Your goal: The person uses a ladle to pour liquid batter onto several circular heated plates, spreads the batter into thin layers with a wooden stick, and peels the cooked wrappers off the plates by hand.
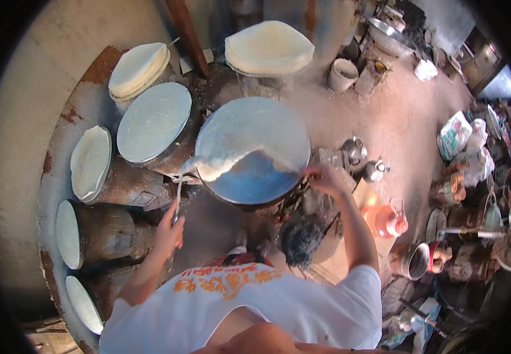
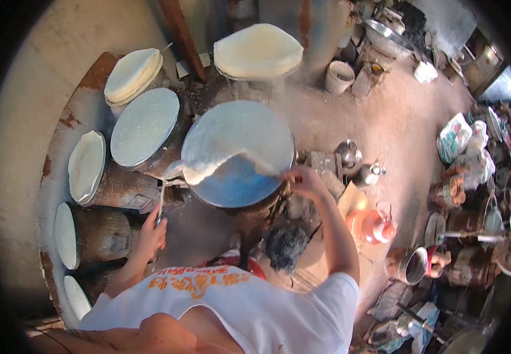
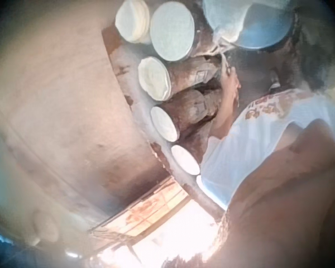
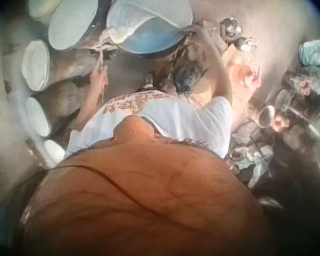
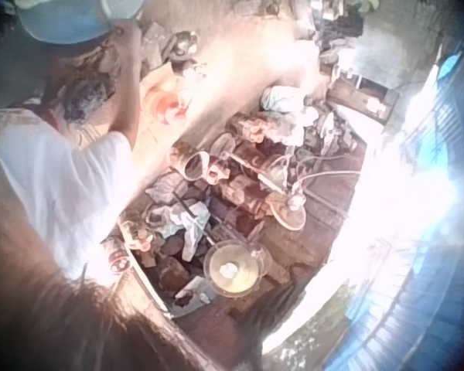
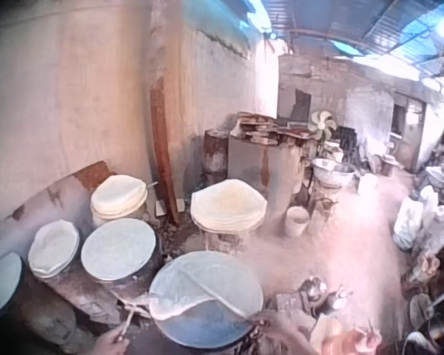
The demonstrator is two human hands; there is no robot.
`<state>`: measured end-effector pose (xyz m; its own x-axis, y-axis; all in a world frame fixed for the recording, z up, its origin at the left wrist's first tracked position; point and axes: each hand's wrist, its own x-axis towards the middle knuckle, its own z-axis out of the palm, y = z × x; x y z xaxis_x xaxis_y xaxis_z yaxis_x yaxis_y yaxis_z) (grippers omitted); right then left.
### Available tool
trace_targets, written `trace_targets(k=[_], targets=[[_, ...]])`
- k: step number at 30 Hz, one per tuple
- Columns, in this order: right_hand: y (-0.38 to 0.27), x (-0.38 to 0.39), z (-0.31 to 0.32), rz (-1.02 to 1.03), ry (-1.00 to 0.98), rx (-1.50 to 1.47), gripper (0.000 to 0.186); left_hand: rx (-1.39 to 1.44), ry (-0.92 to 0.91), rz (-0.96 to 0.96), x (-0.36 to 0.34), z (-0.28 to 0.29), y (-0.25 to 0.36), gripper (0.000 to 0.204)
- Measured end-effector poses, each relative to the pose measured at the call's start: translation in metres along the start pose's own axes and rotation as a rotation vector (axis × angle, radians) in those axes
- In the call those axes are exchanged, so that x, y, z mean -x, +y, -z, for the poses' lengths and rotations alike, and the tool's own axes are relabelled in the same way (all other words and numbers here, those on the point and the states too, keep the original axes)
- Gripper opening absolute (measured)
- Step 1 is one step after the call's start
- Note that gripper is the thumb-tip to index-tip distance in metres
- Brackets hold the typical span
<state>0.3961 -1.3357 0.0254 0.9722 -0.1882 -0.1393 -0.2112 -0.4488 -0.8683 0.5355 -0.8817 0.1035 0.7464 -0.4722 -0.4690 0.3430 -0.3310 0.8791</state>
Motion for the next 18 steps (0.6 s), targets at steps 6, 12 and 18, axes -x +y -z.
trace_targets(k=[6, 12, 18], targets=[[-0.032, 0.037, -0.058, 0.408, 0.050, 0.221, 0.031, -0.011, -0.005, 0.019, 0.014, -0.013, -0.034, 0.058], [-0.011, 0.061, -0.087, 0.239, 0.451, 0.255, 0.031, -0.041, -0.090, -0.016, 0.003, -0.020, -0.039, 0.056], [-0.059, 0.152, -0.183, 0.233, 0.449, 0.356, 0.032, -0.038, -0.127, -0.079, 0.052, 0.031, -0.039, 0.057]])
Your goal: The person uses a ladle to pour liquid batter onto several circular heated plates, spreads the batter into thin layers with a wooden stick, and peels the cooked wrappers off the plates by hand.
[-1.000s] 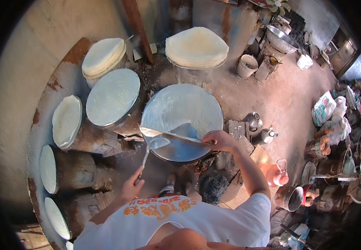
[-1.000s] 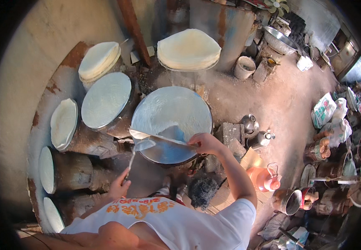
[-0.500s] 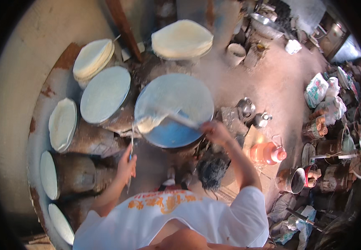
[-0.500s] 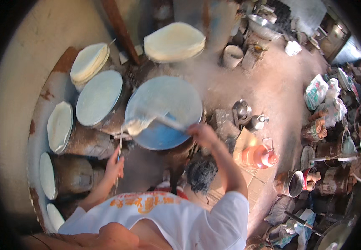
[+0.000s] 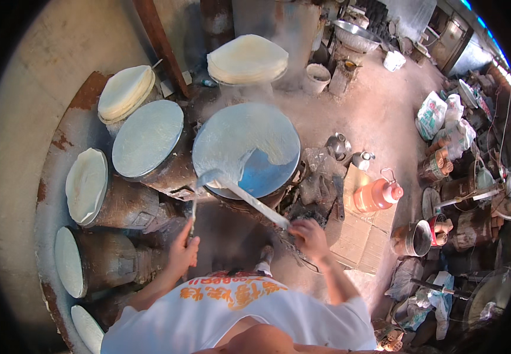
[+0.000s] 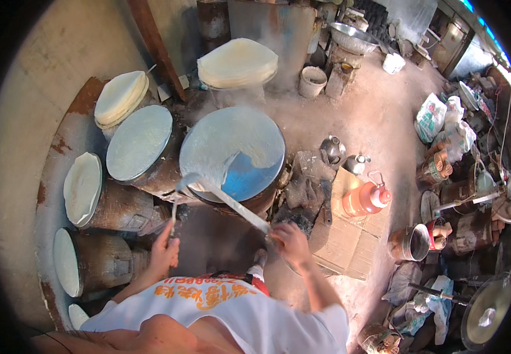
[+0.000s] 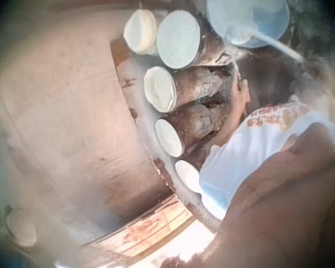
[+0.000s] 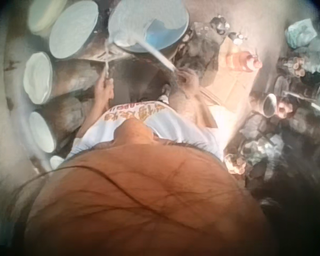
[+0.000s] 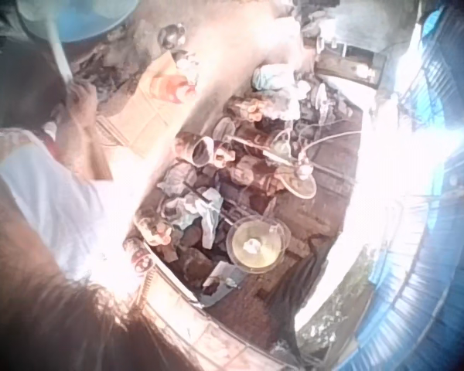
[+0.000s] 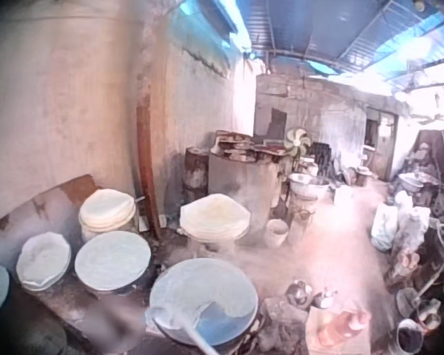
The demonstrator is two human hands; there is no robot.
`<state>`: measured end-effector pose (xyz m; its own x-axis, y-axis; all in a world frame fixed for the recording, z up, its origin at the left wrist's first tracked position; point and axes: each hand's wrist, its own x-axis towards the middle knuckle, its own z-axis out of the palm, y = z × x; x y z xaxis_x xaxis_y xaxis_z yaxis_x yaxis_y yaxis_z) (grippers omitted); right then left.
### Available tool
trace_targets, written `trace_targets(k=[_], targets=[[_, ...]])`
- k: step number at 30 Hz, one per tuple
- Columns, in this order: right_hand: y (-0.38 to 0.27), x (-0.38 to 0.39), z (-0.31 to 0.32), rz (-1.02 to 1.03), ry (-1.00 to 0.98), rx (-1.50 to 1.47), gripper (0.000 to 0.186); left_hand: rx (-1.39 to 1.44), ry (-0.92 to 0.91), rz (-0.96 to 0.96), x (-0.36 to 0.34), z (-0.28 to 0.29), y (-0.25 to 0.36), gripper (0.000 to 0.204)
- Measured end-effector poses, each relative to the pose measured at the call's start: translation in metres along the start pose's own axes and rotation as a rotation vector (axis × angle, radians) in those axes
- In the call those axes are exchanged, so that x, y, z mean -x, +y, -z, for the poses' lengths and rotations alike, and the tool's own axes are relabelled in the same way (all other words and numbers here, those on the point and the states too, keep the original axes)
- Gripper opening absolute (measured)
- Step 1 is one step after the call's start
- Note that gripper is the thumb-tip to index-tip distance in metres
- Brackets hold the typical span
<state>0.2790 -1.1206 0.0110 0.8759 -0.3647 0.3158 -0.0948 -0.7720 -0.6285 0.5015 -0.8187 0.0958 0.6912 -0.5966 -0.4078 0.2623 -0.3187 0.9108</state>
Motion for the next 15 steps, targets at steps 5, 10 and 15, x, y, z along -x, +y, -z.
trace_targets(k=[5, 10, 15], targets=[[-0.128, -0.072, -0.136, -0.605, 0.193, -1.097, 0.031, 0.317, -0.159, -0.180, -0.009, 0.038, 0.059, 0.059], [-0.150, -0.122, -0.304, -0.672, 0.328, -1.350, 0.027, 1.178, -0.564, -0.059, -0.011, 0.076, 0.066, 0.040], [-0.192, -0.057, -0.272, -0.830, 0.428, -1.442, 0.030, 1.805, -0.853, 0.354, -0.021, 0.104, 0.048, 0.029]])
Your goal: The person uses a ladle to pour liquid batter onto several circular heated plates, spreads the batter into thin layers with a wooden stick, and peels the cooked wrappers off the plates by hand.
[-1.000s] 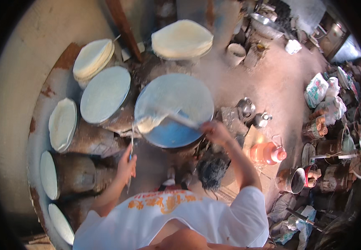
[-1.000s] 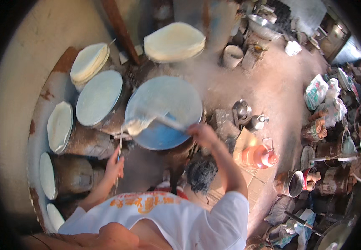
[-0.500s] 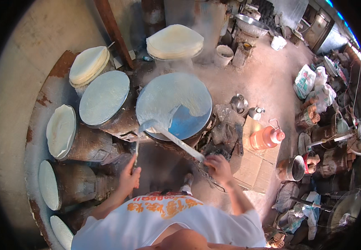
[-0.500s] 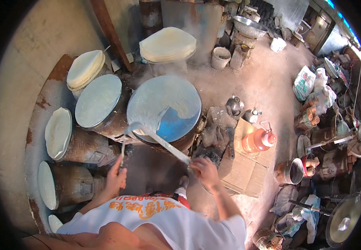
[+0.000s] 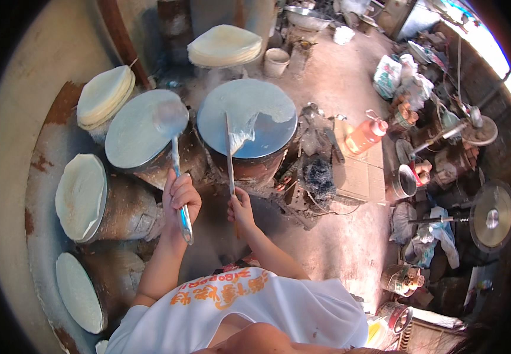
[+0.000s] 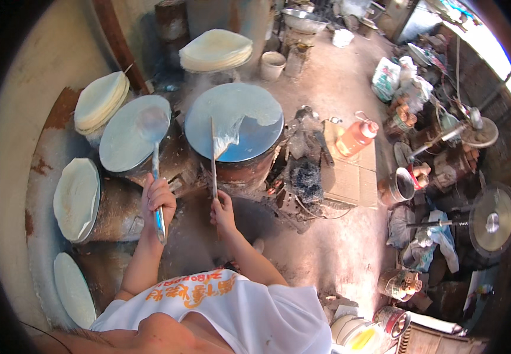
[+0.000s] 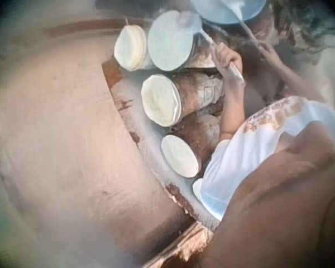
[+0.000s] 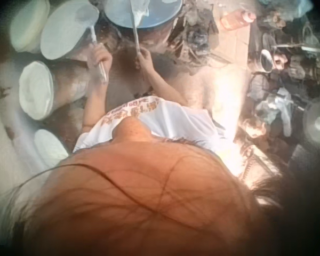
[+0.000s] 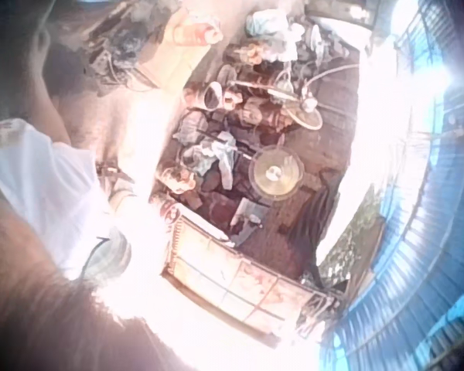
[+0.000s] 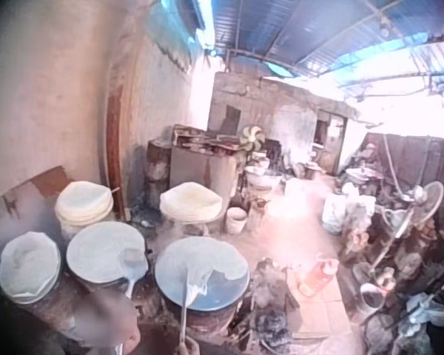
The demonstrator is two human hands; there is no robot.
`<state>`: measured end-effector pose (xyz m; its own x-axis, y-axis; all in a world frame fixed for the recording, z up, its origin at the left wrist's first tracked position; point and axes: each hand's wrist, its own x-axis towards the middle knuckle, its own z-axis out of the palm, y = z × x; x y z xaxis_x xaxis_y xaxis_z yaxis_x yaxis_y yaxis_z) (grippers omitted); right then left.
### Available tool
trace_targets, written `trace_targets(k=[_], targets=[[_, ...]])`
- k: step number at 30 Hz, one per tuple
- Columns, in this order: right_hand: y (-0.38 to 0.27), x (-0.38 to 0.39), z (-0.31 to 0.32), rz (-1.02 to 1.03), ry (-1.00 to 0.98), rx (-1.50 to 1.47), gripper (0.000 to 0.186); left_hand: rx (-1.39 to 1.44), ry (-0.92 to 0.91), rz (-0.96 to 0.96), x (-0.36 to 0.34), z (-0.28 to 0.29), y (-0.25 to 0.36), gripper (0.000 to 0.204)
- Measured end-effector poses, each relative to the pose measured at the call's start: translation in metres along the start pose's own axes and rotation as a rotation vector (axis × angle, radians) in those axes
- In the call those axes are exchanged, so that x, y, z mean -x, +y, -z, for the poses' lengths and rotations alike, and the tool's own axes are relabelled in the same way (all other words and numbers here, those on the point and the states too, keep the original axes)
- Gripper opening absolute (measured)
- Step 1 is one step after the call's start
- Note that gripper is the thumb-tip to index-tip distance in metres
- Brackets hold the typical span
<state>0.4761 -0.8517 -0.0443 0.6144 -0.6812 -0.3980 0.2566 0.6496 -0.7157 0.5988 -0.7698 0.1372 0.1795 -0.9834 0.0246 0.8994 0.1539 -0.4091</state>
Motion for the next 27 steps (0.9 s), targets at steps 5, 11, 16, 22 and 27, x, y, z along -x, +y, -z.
trace_targets(k=[5, 11, 16, 22, 27], targets=[[-0.025, 0.016, 0.022, 0.035, 0.197, -0.073, 0.029, 0.040, 0.040, 0.104, 0.010, 0.010, -0.001, 0.045], [-0.063, -0.006, 0.038, 0.194, 0.228, -0.215, 0.023, -0.168, 0.064, 0.051, 0.021, -0.002, -0.009, 0.045], [-0.038, 0.034, 0.042, -0.069, 0.082, 0.171, 0.028, -0.521, 0.053, -0.095, 0.022, 0.003, -0.009, 0.027], [-0.130, 0.013, 0.136, 0.002, 0.168, 0.264, 0.038, -0.704, 0.119, -0.128, -0.010, 0.015, -0.040, 0.031], [-0.200, -0.052, 0.163, 0.057, 0.154, 0.246, 0.033, -0.855, 0.133, -0.171, -0.063, 0.029, -0.078, 0.032]])
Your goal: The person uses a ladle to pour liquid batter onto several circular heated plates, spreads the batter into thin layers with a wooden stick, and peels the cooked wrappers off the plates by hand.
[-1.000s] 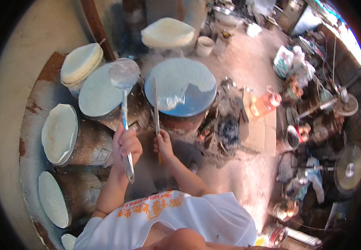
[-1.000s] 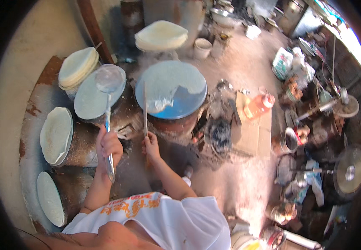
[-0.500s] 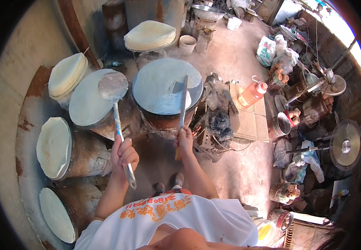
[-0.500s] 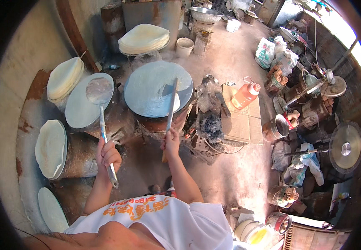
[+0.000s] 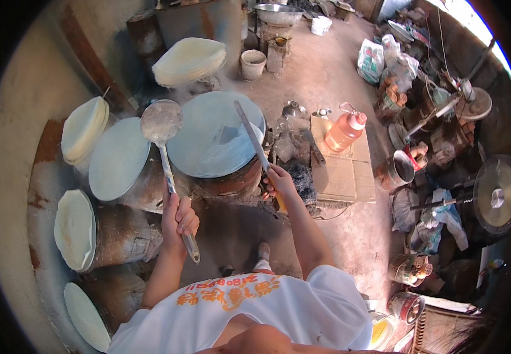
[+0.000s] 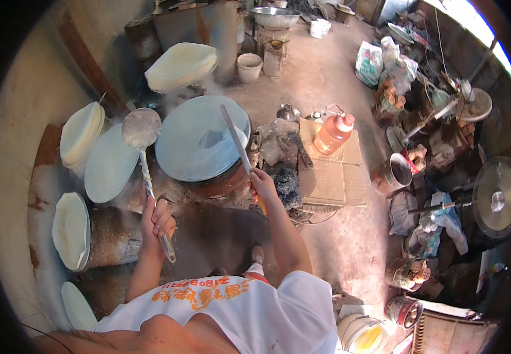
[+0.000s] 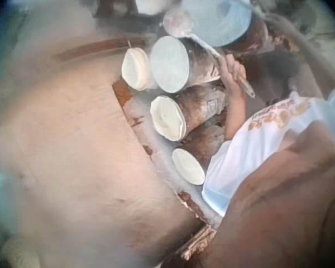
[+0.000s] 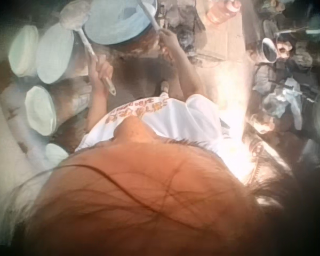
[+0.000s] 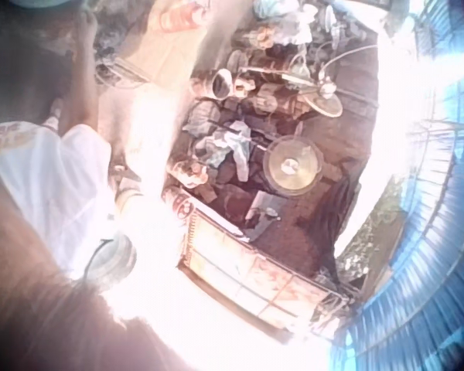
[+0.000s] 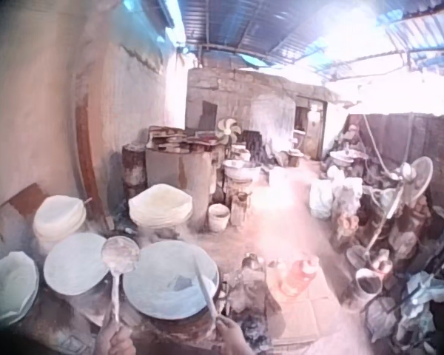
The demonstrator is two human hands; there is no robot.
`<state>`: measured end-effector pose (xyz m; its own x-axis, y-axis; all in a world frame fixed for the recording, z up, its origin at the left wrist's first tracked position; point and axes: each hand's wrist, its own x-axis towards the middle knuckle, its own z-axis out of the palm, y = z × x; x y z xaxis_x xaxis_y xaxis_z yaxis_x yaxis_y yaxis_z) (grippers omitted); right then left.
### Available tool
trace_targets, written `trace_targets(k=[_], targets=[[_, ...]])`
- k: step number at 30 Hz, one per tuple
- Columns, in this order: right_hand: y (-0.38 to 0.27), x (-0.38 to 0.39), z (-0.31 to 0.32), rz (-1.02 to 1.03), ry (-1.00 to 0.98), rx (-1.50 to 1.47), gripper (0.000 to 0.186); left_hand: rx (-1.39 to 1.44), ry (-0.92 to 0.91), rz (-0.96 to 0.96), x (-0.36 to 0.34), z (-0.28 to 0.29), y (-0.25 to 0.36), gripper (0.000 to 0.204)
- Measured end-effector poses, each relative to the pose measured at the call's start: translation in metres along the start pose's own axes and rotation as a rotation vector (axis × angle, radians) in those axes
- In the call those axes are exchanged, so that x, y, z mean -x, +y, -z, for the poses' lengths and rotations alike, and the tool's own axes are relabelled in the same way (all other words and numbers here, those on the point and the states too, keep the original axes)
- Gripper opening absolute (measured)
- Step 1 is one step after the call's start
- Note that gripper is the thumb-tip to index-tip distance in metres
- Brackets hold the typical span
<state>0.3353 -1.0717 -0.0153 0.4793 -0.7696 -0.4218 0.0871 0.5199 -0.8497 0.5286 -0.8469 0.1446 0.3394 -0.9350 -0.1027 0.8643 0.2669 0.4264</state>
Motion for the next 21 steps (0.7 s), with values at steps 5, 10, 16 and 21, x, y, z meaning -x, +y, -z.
trace_targets(k=[5, 10, 16, 21], targets=[[0.043, 0.023, 0.020, -0.164, -0.324, 0.144, 0.026, -0.174, 0.035, -0.117, -0.020, 0.000, -0.011, 0.043], [-0.023, -0.009, 0.053, -0.006, -0.024, 0.177, 0.034, -0.302, 0.064, -0.068, -0.052, -0.023, -0.038, 0.048], [-0.026, -0.027, -0.002, 0.465, 0.119, 0.962, 0.036, -0.504, 0.174, -0.097, -0.055, -0.032, -0.041, 0.051], [-0.016, 0.021, 0.003, 0.323, 0.215, 0.903, 0.036, -0.613, 0.189, -0.048, -0.076, -0.028, -0.038, 0.053]])
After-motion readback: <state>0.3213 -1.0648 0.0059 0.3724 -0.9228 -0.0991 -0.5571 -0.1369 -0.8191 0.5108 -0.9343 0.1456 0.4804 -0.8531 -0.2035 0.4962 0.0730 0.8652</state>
